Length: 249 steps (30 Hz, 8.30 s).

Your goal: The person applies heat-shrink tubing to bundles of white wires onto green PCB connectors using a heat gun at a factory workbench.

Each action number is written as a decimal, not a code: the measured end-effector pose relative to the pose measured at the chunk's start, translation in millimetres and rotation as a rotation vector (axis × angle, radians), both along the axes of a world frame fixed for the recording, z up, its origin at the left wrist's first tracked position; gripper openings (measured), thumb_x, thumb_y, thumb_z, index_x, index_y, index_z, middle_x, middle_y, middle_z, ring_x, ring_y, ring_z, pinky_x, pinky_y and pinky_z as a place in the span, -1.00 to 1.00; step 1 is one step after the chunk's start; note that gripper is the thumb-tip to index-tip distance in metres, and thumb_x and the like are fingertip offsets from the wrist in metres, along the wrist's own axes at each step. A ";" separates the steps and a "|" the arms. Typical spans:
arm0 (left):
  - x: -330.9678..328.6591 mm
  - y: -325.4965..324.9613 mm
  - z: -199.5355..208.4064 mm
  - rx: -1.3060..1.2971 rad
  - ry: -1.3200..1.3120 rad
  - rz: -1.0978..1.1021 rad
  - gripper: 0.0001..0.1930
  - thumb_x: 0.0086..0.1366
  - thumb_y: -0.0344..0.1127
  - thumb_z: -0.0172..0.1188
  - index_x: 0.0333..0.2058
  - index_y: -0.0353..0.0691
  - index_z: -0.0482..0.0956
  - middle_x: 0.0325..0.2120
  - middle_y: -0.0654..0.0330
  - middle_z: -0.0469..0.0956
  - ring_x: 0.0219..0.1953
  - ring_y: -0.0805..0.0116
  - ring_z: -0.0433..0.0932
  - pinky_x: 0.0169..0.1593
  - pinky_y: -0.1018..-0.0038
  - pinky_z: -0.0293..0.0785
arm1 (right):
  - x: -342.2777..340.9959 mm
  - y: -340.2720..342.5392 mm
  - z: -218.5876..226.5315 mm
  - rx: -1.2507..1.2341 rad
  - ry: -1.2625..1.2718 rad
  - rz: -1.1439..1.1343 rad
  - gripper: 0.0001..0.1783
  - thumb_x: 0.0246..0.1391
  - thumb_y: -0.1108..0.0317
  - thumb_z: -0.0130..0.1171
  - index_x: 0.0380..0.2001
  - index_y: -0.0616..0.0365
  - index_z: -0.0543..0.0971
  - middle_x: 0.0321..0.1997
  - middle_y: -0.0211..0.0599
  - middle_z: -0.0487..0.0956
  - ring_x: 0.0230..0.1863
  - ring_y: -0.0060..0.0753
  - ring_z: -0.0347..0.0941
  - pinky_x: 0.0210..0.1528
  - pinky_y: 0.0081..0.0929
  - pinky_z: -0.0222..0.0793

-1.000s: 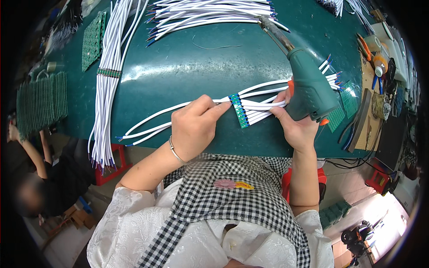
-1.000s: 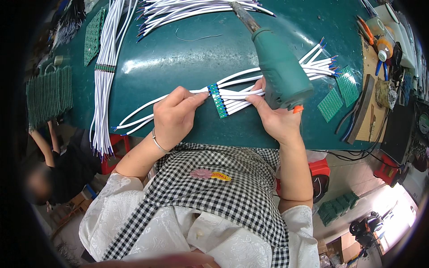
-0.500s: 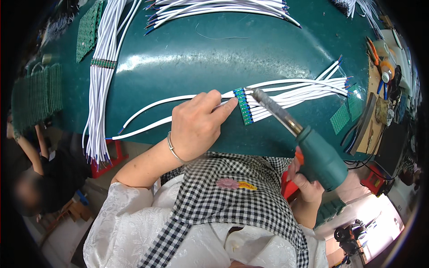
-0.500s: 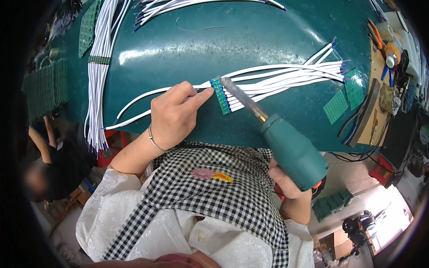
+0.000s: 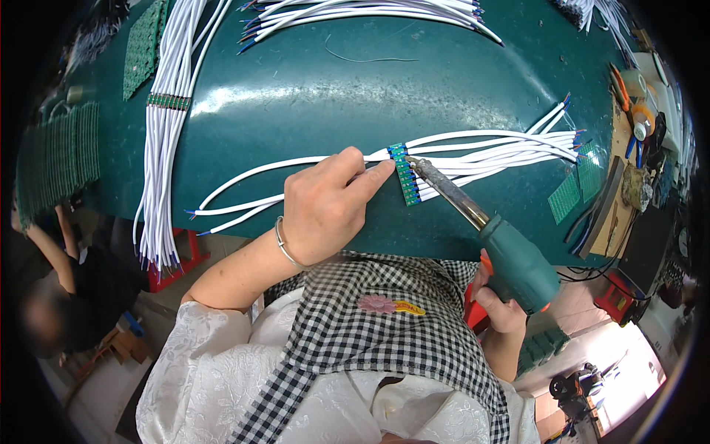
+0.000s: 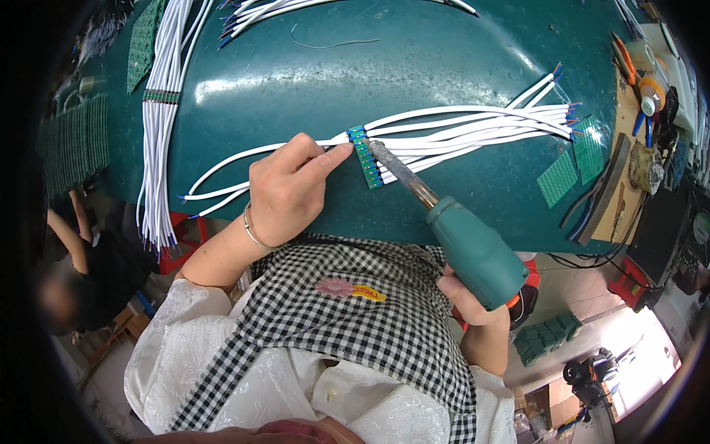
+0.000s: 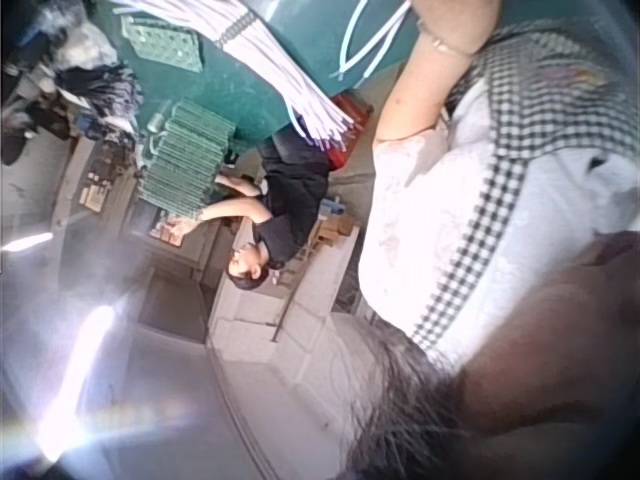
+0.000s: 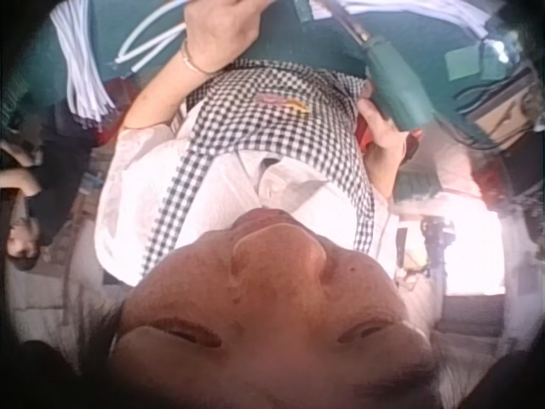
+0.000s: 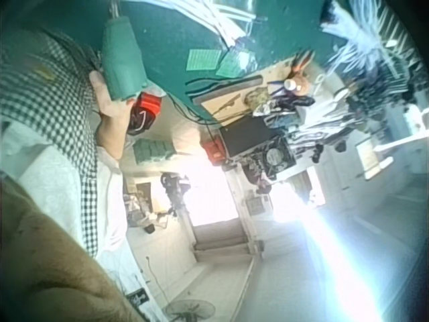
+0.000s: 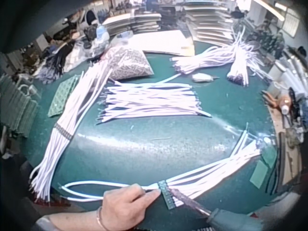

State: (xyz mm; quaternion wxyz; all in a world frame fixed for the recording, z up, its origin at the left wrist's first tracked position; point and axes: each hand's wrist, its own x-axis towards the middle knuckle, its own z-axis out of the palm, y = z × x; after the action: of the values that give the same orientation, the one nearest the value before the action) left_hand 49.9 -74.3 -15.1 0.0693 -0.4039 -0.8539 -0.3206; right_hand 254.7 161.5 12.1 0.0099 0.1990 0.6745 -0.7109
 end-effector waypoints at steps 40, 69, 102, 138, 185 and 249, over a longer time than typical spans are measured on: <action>-0.6 5.3 -5.9 0.006 0.064 -0.004 -0.71 -0.06 -0.53 0.29 -0.26 -0.26 0.70 -0.55 0.25 0.33 -0.59 0.38 0.43 -0.59 0.43 0.34 | 1.7 9.5 -16.3 0.230 0.050 0.113 -0.77 -0.06 0.47 0.41 -0.29 0.28 0.63 -0.36 -0.27 0.62 -0.40 -0.28 0.54 -0.33 -0.36 0.44; -1.8 1.4 3.7 0.015 0.213 0.040 -0.81 -0.06 -0.53 0.39 -0.39 -0.22 0.67 -0.53 0.24 0.54 -0.43 0.26 0.56 -0.44 0.37 0.45 | -96.1 25.7 13.5 0.488 0.434 -0.134 -0.25 -0.07 0.77 0.31 0.24 0.34 0.33 -0.07 -0.18 0.52 -0.11 -0.29 0.56 -0.26 -0.52 0.49; -7.2 -17.5 27.4 0.019 -0.211 -0.038 -0.79 -0.01 -0.57 0.42 -0.33 -0.28 0.70 -0.49 0.15 0.52 -0.51 0.27 0.56 -0.45 0.43 0.47 | -149.9 -16.8 -16.6 0.836 0.462 0.118 -0.13 -0.41 0.74 0.29 0.15 0.21 0.36 -0.05 -0.04 0.54 -0.08 0.12 0.51 -0.03 -0.16 0.45; 0.4 -7.9 7.3 0.029 -0.031 0.005 -0.82 0.03 -0.53 0.34 -0.33 -0.23 0.72 -0.57 0.23 0.40 -0.64 0.33 0.47 -0.58 0.40 0.38 | -153.0 -19.0 -14.7 0.769 0.465 0.125 -0.19 -0.32 0.69 0.37 0.12 0.16 0.38 -0.01 -0.08 0.56 -0.07 0.09 0.57 -0.12 -0.20 0.53; -2.8 -0.4 -0.7 0.238 -0.314 0.027 -0.70 -0.01 -0.67 0.38 -0.25 -0.28 0.73 -0.44 0.14 0.57 -0.46 0.31 0.58 -0.41 0.47 0.49 | -149.7 -14.1 -21.5 0.710 0.424 0.123 -0.19 -0.20 0.50 0.55 0.16 0.29 0.40 0.09 -0.12 0.52 -0.04 -0.19 0.60 -0.01 -0.39 0.51; 2.5 6.8 -7.0 0.000 0.004 -0.042 -0.64 -0.01 -0.54 0.22 -0.15 -0.22 0.64 -0.48 0.22 0.41 -0.54 0.33 0.51 -0.54 0.41 0.45 | 10.4 12.9 -16.2 0.307 0.087 0.120 -0.76 -0.06 0.29 0.45 -0.40 0.19 0.63 -0.42 -0.32 0.60 -0.41 -0.20 0.51 -0.36 -0.32 0.40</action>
State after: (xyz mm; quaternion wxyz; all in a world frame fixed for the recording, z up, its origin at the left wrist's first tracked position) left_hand 52.4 -67.5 -22.0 0.0641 -0.4222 -0.8453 -0.3211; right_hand 265.1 174.4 -4.2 -0.0073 0.1268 0.7855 -0.6057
